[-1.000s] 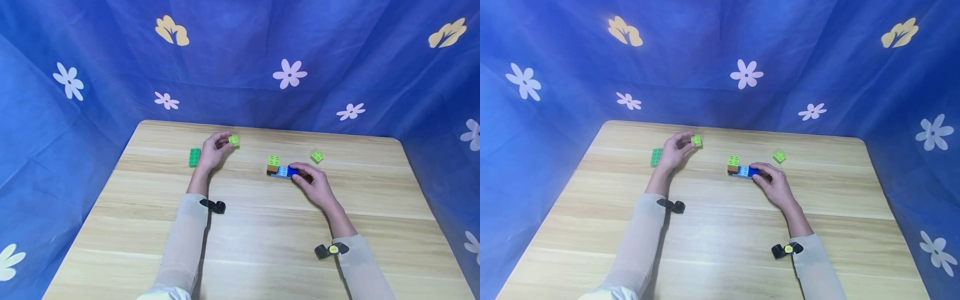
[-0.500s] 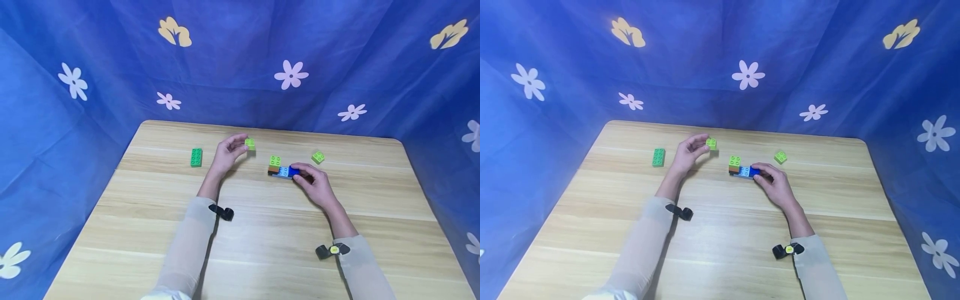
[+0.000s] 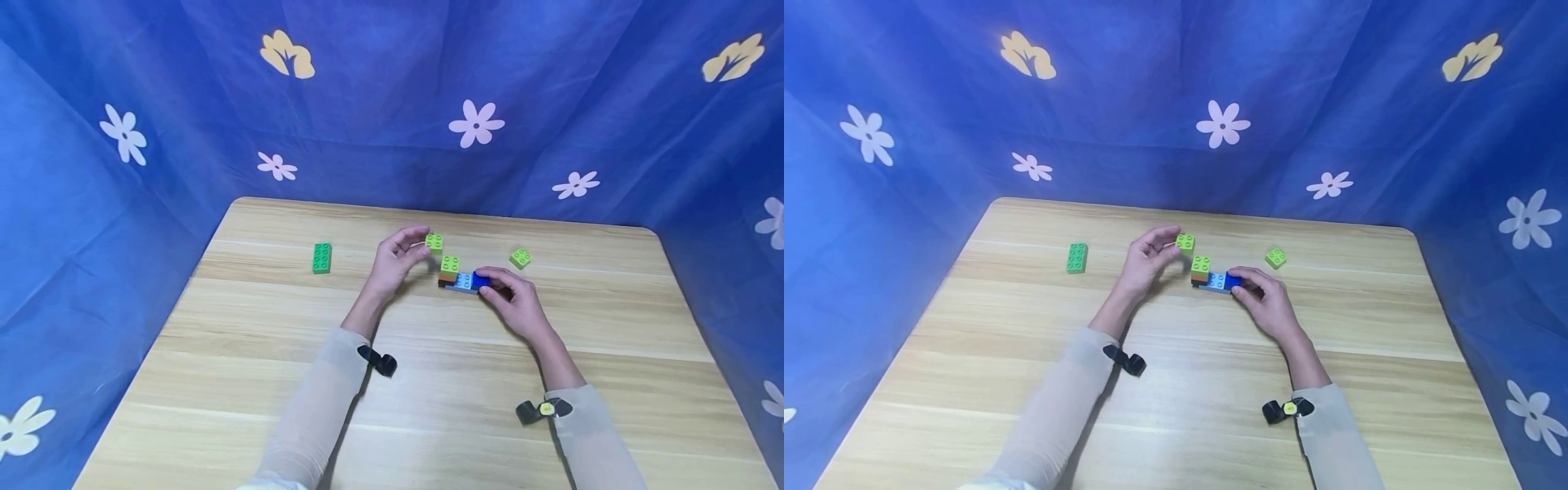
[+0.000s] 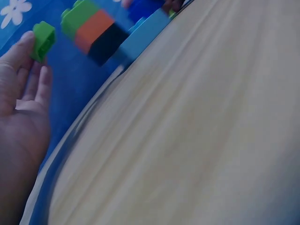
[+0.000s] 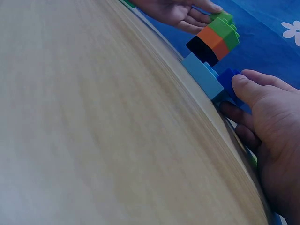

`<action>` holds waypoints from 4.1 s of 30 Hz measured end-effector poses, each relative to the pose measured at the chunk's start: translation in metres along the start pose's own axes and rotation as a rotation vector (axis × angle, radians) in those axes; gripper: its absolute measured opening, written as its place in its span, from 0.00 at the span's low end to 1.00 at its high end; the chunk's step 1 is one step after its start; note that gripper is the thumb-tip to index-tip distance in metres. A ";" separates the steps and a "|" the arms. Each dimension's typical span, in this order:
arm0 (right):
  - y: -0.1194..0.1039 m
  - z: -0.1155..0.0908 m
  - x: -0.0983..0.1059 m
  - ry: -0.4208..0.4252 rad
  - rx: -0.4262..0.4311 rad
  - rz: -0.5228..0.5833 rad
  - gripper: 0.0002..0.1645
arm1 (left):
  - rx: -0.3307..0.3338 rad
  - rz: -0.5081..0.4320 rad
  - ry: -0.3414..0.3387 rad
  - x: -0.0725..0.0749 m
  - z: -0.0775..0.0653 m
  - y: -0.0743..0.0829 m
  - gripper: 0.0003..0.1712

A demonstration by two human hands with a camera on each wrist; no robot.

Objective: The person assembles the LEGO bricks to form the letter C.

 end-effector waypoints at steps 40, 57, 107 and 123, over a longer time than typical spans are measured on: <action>0.003 0.000 0.001 -0.001 0.028 -0.002 0.21 | 0.019 0.078 -0.230 -0.028 -0.015 -0.007 0.31; -0.036 -0.002 0.004 -0.007 0.011 0.011 0.19 | 0.022 0.229 -0.241 -0.036 -0.020 -0.015 0.22; -0.039 -0.001 0.005 -0.007 0.027 0.012 0.19 | -0.003 0.094 -0.141 -0.023 -0.014 -0.005 0.28; 0.000 0.002 0.002 0.001 0.036 -0.004 0.21 | -0.198 0.186 0.113 0.031 -0.022 0.025 0.29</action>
Point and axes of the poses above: each hand's wrist, its own z-axis towards the middle knuckle, its own x-axis out of the back of the hand, y = z × x, the point moved 5 cm from there along z, towards the middle knuckle, and after that the axes turned 9 degrees about y, right-handed, at the moved point
